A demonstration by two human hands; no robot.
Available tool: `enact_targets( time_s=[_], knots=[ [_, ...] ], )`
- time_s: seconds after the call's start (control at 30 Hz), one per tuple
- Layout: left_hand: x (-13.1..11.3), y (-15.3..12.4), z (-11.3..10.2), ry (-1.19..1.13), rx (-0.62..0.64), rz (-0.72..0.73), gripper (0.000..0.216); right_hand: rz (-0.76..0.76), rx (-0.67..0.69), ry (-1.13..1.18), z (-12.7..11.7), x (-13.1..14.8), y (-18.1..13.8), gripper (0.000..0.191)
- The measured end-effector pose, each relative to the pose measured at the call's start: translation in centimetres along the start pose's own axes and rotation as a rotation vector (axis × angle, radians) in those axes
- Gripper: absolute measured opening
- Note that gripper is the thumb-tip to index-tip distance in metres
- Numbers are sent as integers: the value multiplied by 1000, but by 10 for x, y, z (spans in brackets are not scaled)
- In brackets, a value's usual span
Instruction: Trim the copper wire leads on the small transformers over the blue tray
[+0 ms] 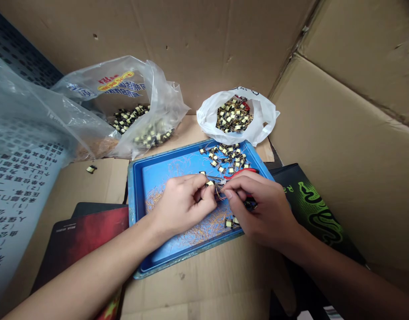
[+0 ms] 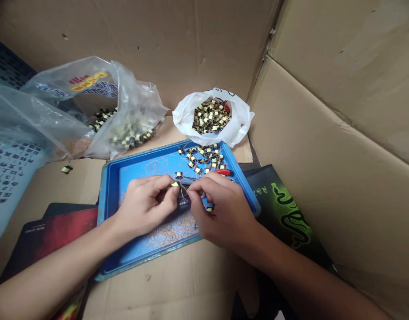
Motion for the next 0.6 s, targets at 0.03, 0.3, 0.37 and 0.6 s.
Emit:
enact_targets(
  time_s=[0.03,0.3,0.37,0.6],
  knots=[
    [2,1,0,-35,10,-37,33,-2,0,5,0,0,1,12],
    [15,0,8,-381,137,-273,40,14,55,38,1,-6,4,13],
    [15,-1,9,-416,150,-296,39,34,72,66,2,-7,4,9],
    [12,0,12,-402,195,-256,36,28,16,83,2,-3,3,6]
  ],
)
Point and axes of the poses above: each hand's wrist, its own y-axis towards the middle knuckle, its own z-axis out of the palm, x = y × z, the point moved 6 cm from there along y, towards the middle knuckle, and after that the axes turned 9 degrees about z, right-handed, at the moved point
